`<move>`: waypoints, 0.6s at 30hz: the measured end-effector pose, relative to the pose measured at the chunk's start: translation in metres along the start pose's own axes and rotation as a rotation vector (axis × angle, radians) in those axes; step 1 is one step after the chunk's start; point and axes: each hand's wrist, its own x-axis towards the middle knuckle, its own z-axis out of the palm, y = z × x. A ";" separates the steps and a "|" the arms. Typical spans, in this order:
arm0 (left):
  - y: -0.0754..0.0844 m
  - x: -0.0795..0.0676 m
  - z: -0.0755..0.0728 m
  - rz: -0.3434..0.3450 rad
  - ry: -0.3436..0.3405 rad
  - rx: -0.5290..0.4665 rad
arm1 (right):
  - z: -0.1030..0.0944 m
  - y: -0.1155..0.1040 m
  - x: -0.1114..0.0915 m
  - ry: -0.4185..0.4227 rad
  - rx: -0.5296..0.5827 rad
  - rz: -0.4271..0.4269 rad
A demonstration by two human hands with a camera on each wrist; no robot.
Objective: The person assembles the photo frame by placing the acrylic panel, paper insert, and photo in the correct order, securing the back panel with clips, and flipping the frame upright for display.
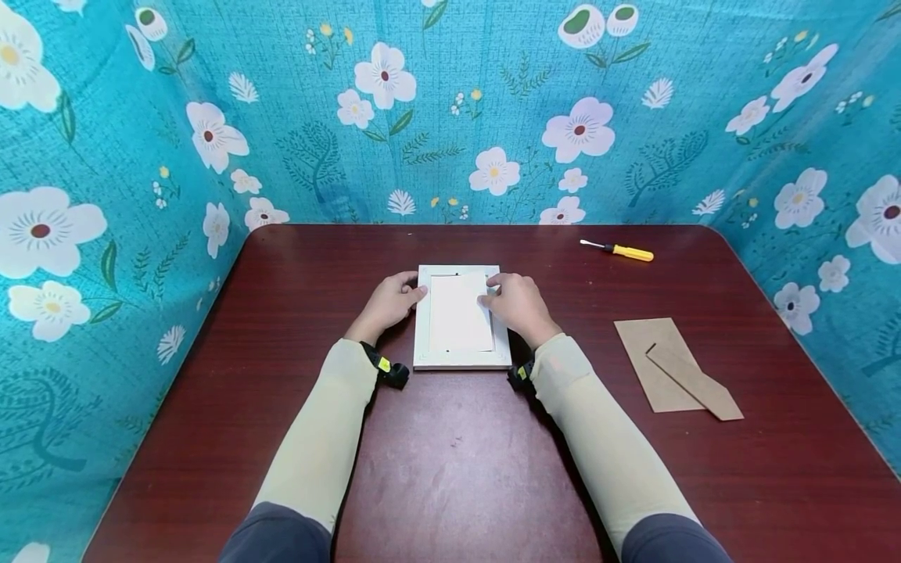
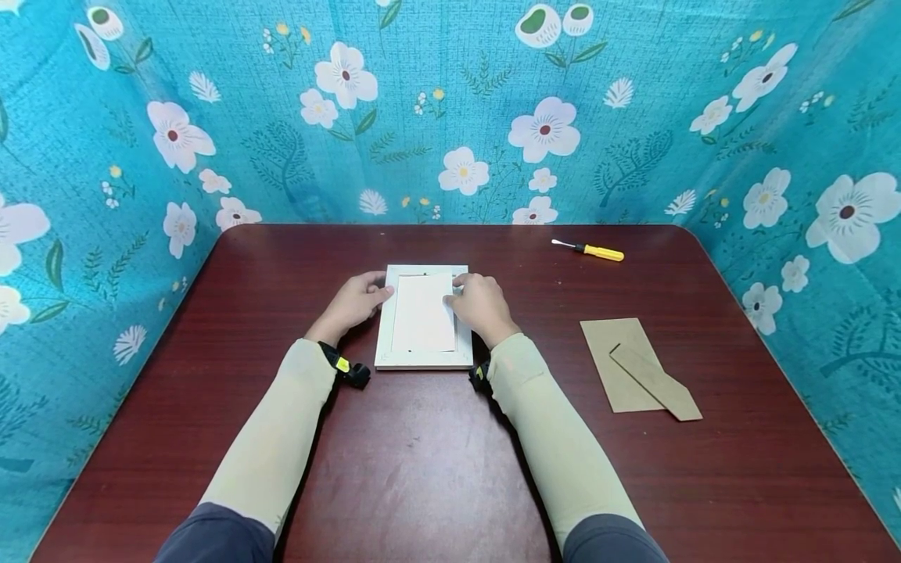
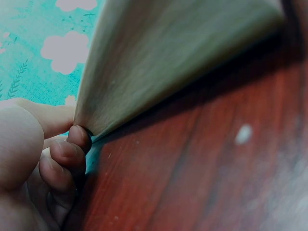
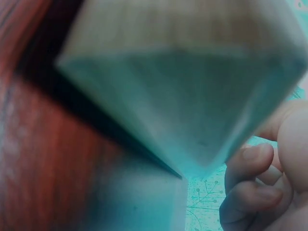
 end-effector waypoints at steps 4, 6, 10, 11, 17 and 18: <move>0.000 0.000 -0.001 -0.003 0.005 -0.004 | 0.000 -0.001 0.001 -0.003 -0.015 0.002; 0.001 -0.001 -0.001 -0.005 0.004 -0.007 | 0.000 -0.001 0.001 -0.004 -0.022 0.005; 0.001 -0.001 -0.001 -0.006 0.002 -0.013 | -0.001 0.000 0.002 -0.004 -0.038 0.005; 0.001 -0.001 -0.002 -0.008 0.002 -0.015 | -0.001 0.000 0.002 -0.003 -0.039 0.004; 0.001 -0.001 -0.001 -0.028 -0.014 -0.019 | -0.001 0.002 0.001 -0.014 -0.035 0.010; 0.000 -0.001 -0.001 -0.028 -0.016 -0.019 | -0.001 0.002 0.000 -0.015 -0.035 0.012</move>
